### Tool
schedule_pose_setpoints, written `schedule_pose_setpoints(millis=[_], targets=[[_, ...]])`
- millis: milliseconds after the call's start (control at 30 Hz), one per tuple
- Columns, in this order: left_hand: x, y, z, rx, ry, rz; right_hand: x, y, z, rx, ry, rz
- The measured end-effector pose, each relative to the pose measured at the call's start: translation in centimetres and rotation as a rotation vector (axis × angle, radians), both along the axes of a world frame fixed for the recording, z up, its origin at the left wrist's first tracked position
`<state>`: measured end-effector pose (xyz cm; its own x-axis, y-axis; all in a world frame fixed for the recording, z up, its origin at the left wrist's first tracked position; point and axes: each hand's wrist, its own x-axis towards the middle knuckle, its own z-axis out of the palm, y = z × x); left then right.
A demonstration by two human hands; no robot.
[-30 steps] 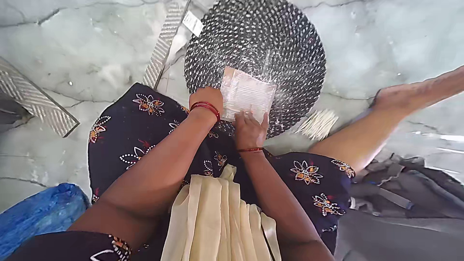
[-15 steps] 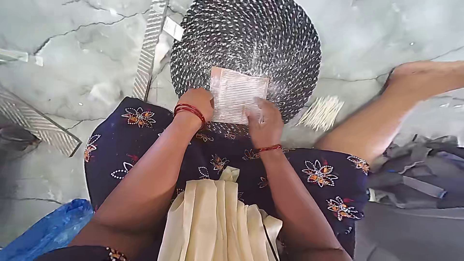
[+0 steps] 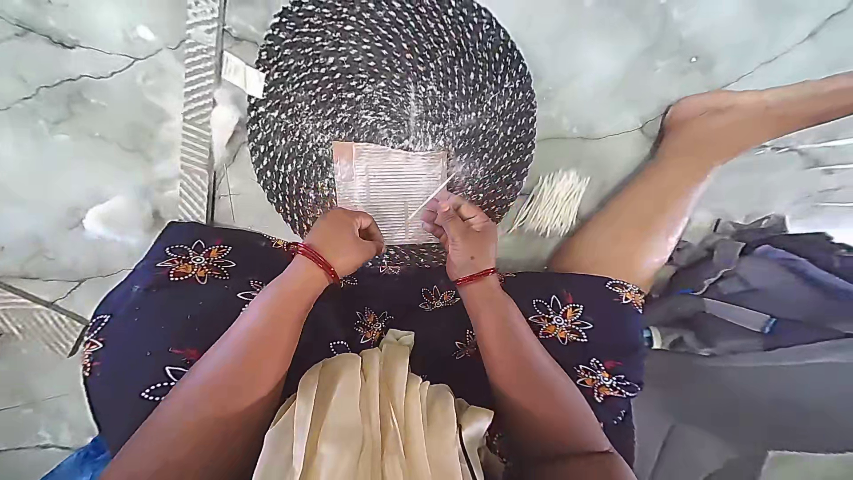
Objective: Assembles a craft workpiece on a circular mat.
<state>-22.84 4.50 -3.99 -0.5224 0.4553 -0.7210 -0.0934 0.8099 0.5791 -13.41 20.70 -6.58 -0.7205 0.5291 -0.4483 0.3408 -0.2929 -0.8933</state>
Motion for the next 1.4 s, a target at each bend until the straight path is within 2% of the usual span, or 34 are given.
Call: schedule_pose_setpoints(millis=[233,567,767,833,900,933,1000,1033,1100,1200,1300,1400], targets=[[0.2,0.3,0.3,-0.028,0.008,-0.076,0.1,-0.3,0.4,-0.003,-0.018,-0.021],[0.8,0.6,0.1,0.003,0.016,-0.221,0.9,-0.2,0.8,0.07,-0.109,0.077],[1.1,0.7,0.1,-0.065,0.02,-0.31,-0.5,2.2,1.3,-0.021,-0.072,-0.186],[1.0,0.9,0.0,-0.151,0.02,-0.372,-0.2,4.5,2.1,0.044,-0.038,-0.258],[0.8,0.7,-0.2,-0.204,0.051,-0.38,0.6,7.6,3.5,0.233,-0.087,-0.279],[0.7,0.4,-0.3,-0.194,0.071,-0.351,1.4,9.2,4.2,0.395,-0.182,-0.226],[0.3,0.1,-0.1,-0.154,0.1,-0.275,2.6,11.5,5.5,0.713,-0.513,-0.045],[0.1,0.0,0.1,-0.137,0.108,-0.232,2.9,12.0,5.8,0.801,-0.665,0.039],[-0.1,0.0,0.3,-0.127,0.126,-0.174,2.7,12.3,5.8,0.876,-0.886,0.14],[-0.2,0.0,0.4,-0.128,0.131,-0.176,2.0,12.5,4.6,0.91,-1.033,0.191],[-0.5,0.0,0.8,-0.132,0.124,-0.183,1.6,13.2,3.3,0.908,-1.06,0.225],[-1.2,-0.4,1.2,-0.108,0.16,-0.141,1.9,13.2,3.4,0.929,-0.971,0.154]])
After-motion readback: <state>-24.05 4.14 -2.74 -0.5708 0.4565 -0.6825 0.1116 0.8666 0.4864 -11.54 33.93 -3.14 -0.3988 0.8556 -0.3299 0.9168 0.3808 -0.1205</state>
